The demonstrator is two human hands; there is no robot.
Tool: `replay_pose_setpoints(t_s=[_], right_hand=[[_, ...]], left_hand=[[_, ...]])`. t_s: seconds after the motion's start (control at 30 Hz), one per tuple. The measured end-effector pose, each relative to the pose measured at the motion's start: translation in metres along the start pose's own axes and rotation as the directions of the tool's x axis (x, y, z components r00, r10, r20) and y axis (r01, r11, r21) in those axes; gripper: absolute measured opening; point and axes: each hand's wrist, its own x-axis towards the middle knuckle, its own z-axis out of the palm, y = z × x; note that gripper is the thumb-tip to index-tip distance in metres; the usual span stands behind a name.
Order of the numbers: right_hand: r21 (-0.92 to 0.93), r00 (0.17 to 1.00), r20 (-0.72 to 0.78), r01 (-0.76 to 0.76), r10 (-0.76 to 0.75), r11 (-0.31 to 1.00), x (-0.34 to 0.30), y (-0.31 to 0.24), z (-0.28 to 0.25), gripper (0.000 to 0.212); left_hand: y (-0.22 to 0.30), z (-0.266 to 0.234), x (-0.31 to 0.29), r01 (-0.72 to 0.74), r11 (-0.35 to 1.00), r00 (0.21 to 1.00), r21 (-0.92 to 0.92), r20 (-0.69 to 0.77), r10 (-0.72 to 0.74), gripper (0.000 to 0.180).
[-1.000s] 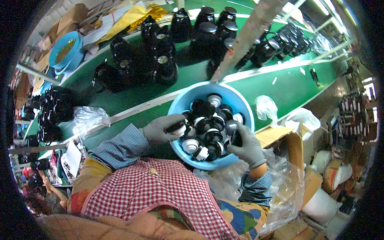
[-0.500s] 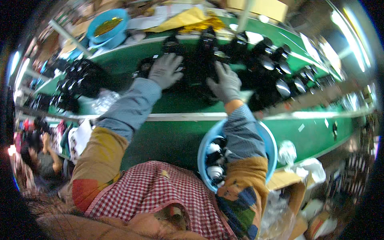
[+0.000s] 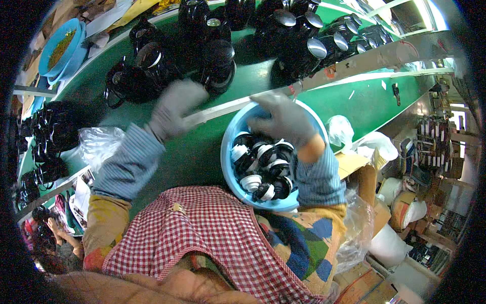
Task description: The person assembles black kettles by attaching white lids to the kettle bodies. They pick up kettle bodies from a green workbench, retrieve lids from a blue bowl, and screw the lids onto the kettles before placing the completed units back on the bench.
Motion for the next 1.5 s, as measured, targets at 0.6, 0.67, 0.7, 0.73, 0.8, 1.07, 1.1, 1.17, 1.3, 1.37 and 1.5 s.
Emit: replay_pose_setpoints(t_s=[0.6, 0.67, 0.7, 0.73, 0.8, 1.07, 1.1, 1.17, 1.3, 1.37, 1.5], right_hand=[[0.45, 0.924, -0.237, -0.169, 0.299, 0.877, -0.041, 0.014, 0.038, 0.07], [0.517, 0.881, -0.389, -0.033, 0.269, 0.856, -0.009, 0.024, 0.039, 0.07], [0.55, 0.868, -0.418, 0.008, 0.266, 0.835, 0.01, 0.034, 0.035, 0.068], [0.586, 0.86, -0.441, 0.061, 0.255, 0.808, 0.033, 0.044, 0.032, 0.067], [0.752, 0.771, -0.482, 0.122, 0.415, 0.648, 0.081, 0.044, 0.025, 0.063], [0.54, 0.667, -0.631, 0.011, 0.396, 0.842, 0.25, 0.092, -0.009, 0.069], [0.471, 0.612, -0.683, -0.048, 0.398, 0.881, 0.269, 0.118, -0.014, 0.069], [0.438, 0.572, -0.701, -0.126, 0.425, 0.89, 0.309, 0.119, -0.012, 0.073], [0.365, 0.549, -0.698, -0.28, 0.46, 0.888, 0.352, 0.133, -0.026, 0.069], [0.27, 0.501, -0.762, -0.331, 0.41, 0.904, 0.368, 0.166, -0.034, 0.065], [0.114, 0.538, -0.576, -0.693, 0.615, 0.712, 0.392, 0.124, -0.036, 0.064]], left_hand=[[0.112, 0.12, -0.011, 0.097, 0.993, 0.796, -0.066, 0.604, -0.037, 0.088], [0.107, 0.09, -0.015, 0.129, 0.972, 0.867, -0.194, 0.499, -0.015, 0.086], [0.098, 0.078, -0.017, 0.214, 0.881, 0.908, -0.423, 0.418, -0.02, 0.074], [0.095, 0.074, -0.022, 0.298, 0.737, 0.93, -0.607, 0.36, -0.08, 0.064], [0.079, 0.063, -0.03, 0.246, 0.697, 0.964, -0.673, 0.246, -0.102, 0.063], [-0.082, -0.046, -0.061, 0.212, 0.933, 0.782, -0.29, -0.523, -0.34, 0.095], [-0.097, -0.062, -0.046, 0.21, 0.957, 0.764, -0.202, -0.577, -0.29, 0.093], [-0.115, -0.095, -0.025, 0.344, 0.876, 0.72, -0.339, -0.504, -0.478, 0.091], [-0.187, -0.126, 0.03, 0.556, 0.826, 0.667, -0.092, -0.544, -0.509, 0.083], [-0.204, -0.138, 0.051, 0.549, 0.832, 0.732, 0.082, -0.527, -0.431, 0.077], [-0.231, -0.134, 0.059, 0.441, 0.552, 0.873, 0.707, -0.194, -0.448, 0.076]])
